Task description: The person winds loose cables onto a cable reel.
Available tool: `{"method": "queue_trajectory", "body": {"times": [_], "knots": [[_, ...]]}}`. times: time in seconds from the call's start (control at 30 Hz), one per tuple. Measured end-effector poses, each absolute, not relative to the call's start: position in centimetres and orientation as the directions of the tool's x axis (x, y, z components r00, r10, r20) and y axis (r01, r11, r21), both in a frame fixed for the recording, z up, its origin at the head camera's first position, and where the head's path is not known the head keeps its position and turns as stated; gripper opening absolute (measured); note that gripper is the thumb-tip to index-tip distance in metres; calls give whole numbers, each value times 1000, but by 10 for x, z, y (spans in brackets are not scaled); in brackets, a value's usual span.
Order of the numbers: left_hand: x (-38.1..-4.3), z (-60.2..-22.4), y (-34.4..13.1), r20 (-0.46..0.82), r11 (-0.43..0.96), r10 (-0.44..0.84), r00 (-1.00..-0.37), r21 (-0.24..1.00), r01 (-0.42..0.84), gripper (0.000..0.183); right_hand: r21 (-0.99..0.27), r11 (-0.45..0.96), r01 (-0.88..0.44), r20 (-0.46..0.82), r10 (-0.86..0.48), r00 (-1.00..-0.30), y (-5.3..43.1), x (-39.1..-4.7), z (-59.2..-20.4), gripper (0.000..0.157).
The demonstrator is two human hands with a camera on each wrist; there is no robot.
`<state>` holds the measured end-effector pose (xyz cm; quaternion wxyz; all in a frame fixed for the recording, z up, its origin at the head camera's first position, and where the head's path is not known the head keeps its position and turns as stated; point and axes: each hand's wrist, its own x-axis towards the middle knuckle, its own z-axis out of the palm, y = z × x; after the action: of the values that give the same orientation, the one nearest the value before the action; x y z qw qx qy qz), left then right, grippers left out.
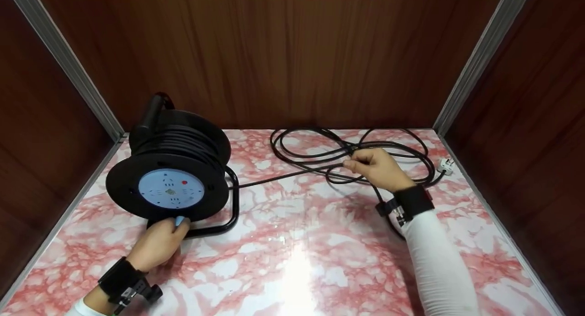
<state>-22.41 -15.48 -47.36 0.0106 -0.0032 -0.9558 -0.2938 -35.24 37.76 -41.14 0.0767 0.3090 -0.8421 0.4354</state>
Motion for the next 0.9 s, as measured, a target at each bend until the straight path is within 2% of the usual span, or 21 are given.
{"method": "queue_trajectory", "body": {"times": [0.23, 0.37, 0.67, 0.77, 0.9], "knots": [[-224, -479, -154, 51, 840, -37, -998, 543, -4, 52, -618, 568, -544, 370, -400, -838, 382, -342, -439, 22], [-226, -481, -154, 103, 860, -39, -994, 509, 19, 51, -619, 597, -510, 339, -382, -859, 385, -341, -453, 25], [-227, -480, -158, 92, 859, -35, -995, 511, 17, 52, -652, 616, -443, 271, -357, -894, 388, -343, -468, 35], [-227, -480, -162, 59, 821, -44, -997, 571, -3, 55, -688, 574, -445, 268, -368, -890, 386, -341, -467, 35], [-225, -480, -169, -46, 666, -61, -997, 742, -76, 59, -728, 514, -453, 265, -400, -878, 384, -337, -466, 33]]}}
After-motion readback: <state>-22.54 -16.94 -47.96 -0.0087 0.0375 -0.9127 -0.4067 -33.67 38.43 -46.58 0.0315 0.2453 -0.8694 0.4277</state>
